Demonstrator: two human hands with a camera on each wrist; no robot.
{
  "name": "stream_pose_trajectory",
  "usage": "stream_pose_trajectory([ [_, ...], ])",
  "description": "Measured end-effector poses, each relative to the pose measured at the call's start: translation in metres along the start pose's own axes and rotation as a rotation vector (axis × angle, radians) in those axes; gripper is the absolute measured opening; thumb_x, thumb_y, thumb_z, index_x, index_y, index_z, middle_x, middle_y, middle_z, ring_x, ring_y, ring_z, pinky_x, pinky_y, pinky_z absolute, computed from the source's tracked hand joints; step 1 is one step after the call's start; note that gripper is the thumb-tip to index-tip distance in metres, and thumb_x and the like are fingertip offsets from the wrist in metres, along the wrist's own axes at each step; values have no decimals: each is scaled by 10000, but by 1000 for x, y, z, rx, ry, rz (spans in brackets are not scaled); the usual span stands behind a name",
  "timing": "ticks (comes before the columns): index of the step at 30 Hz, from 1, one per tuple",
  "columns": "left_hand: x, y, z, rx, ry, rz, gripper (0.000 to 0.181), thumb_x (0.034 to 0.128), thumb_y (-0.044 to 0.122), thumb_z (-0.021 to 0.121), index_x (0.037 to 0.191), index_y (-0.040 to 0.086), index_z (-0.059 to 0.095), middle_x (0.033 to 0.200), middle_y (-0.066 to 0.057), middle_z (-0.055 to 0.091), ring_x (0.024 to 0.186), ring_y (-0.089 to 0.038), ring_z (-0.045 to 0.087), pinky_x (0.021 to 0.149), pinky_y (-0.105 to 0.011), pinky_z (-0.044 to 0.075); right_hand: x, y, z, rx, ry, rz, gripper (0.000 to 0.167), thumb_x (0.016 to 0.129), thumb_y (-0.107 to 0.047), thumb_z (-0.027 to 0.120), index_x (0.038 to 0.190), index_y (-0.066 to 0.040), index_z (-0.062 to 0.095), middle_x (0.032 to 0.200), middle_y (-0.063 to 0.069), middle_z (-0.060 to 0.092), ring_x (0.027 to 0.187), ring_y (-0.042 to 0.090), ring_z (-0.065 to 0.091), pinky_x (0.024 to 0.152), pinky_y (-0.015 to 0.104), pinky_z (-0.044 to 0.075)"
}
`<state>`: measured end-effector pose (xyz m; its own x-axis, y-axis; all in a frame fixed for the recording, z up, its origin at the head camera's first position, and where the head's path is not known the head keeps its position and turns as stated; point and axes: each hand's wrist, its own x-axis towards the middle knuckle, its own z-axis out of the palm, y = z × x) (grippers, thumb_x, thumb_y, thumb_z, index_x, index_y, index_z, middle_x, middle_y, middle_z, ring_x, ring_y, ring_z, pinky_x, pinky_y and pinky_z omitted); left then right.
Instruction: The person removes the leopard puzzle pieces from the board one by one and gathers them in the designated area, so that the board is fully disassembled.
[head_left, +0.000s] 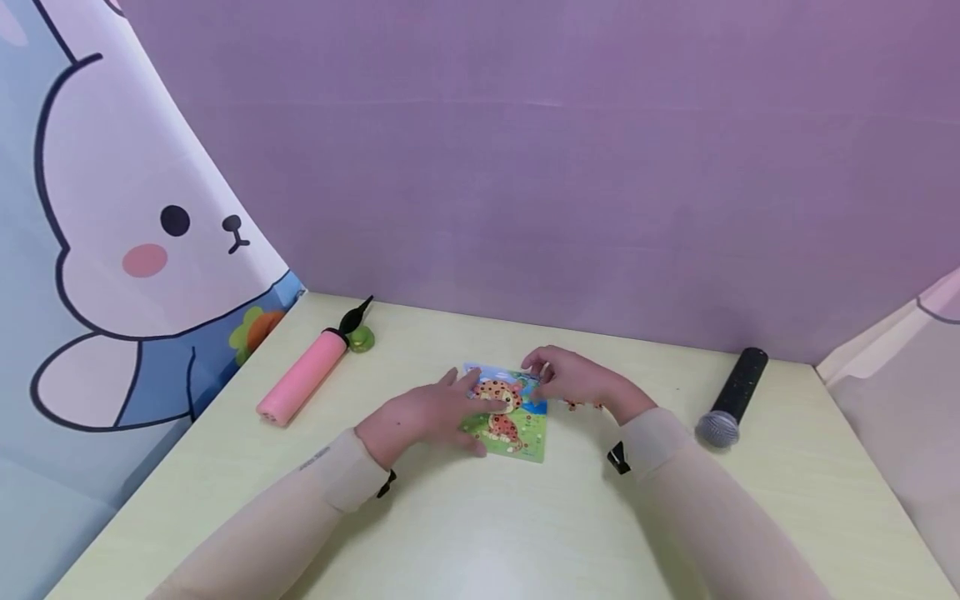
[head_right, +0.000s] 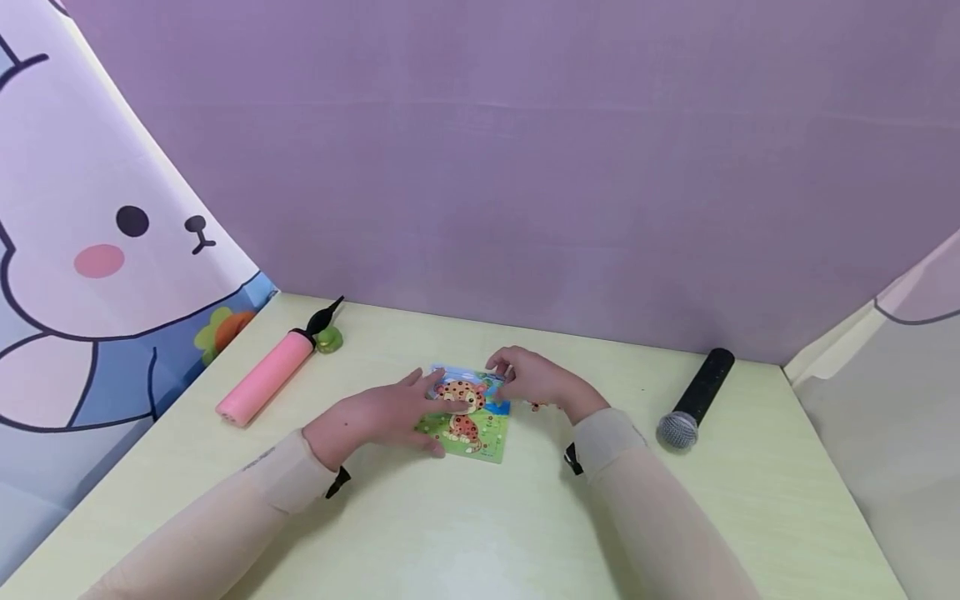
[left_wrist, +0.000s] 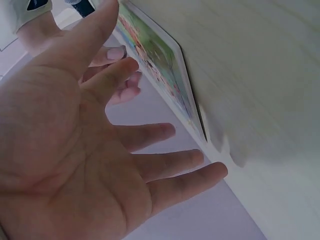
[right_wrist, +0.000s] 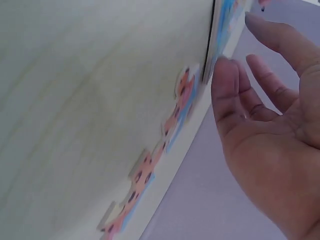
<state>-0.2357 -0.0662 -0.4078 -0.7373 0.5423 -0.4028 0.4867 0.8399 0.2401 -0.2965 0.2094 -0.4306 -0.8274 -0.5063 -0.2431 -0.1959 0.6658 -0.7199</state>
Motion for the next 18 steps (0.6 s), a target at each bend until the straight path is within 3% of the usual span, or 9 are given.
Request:
stream_pose_trajectory([
  [2,0,3,0,2,-4,5,739,965,620,702,1624,512,384,1831,-129,47,1664,-528,76,1188,-737,423,1,-2,3,-21,0,19,506,982,-190,777,1439,-97,581,1350,136,596,1035,273,613,568,358,556],
  [9,4,9,4,23,-24,-5,728,956,668,678,1611,532,392,1825,-155,60,1668,-513,89,1203,-706,430,4,-5,6,-71,-4,45,467,972,-236,798,1386,-117,617,1355,131,567,1194,295,565,665,338,595],
  [18,6,10,6,27,-40,-27,737,949,675,686,1608,553,379,1804,-217,120,1667,-513,98,1210,-713,419,8,-9,5,-122,-30,24,454,968,-220,805,1364,-77,635,1342,124,590,1180,259,577,910,349,589],
])
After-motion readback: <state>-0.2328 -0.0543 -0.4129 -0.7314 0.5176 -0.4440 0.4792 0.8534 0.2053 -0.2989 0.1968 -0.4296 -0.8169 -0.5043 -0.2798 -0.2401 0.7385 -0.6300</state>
